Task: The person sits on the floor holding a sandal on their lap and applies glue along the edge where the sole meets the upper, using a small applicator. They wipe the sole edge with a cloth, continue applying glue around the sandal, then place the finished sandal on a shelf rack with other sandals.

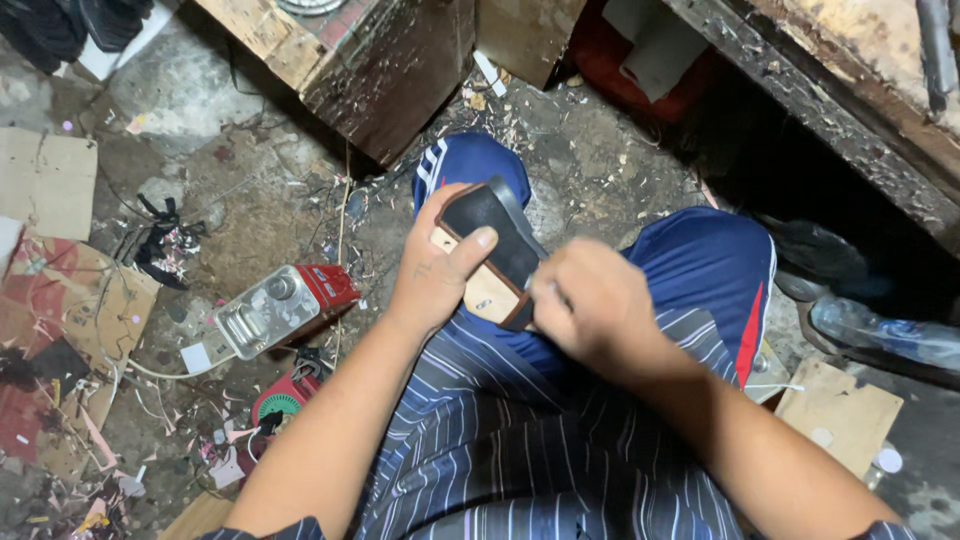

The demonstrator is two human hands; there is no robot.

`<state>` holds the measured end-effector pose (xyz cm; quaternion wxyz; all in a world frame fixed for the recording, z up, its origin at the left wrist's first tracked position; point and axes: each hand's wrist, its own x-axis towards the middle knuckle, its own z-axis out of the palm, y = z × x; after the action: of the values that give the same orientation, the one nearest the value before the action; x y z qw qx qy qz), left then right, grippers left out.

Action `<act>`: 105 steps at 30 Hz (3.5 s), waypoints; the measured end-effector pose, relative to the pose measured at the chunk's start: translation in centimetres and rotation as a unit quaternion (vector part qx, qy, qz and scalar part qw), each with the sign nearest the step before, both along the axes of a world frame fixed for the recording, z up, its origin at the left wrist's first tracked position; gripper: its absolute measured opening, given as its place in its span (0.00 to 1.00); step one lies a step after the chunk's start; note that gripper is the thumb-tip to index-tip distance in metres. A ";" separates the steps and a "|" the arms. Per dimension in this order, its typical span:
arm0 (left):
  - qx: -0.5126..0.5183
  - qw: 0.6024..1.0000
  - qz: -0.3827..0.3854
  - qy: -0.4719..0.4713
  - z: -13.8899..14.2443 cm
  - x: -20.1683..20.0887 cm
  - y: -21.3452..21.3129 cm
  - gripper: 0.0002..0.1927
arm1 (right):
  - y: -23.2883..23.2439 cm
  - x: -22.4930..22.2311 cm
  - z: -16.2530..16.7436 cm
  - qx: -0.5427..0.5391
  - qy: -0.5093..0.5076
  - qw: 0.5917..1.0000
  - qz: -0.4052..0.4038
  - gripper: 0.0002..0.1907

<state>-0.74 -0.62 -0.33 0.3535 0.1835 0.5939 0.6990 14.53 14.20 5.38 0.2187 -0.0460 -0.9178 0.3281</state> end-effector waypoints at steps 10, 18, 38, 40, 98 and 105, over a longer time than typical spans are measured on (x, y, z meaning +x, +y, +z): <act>0.006 1.000 -0.006 -0.007 -0.2 -0.1 -0.1 0.28 | 0.6 -0.1 -0.2 -0.045 -0.004 0.999 -0.005 0.02; 0.009 1.000 0.002 -0.027 0.0 -0.1 0.1 0.29 | 0.5 -0.2 0.5 -0.050 -0.021 0.998 -0.015 0.04; -0.010 1.000 0.002 -0.007 -0.2 -0.1 0.1 0.28 | 0.2 0.8 -1.0 -0.052 0.005 0.999 0.001 0.11; -0.020 1.000 0.002 0.006 -0.3 -0.1 0.0 0.28 | 0.1 1.1 -0.8 -0.043 0.005 0.999 0.008 0.12; -0.017 1.000 -0.013 0.004 0.0 -0.1 0.0 0.28 | 0.2 1.4 -1.6 0.094 -0.022 0.992 0.081 0.07; 0.000 1.000 -0.013 0.009 0.0 -0.2 0.1 0.28 | 2.0 2.8 -1.9 -0.148 -0.042 0.988 -0.005 0.04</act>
<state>-0.90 -0.55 -0.29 0.3575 0.1978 0.5942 0.6928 17.38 16.17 3.49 0.1726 -0.0966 -0.8671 0.4571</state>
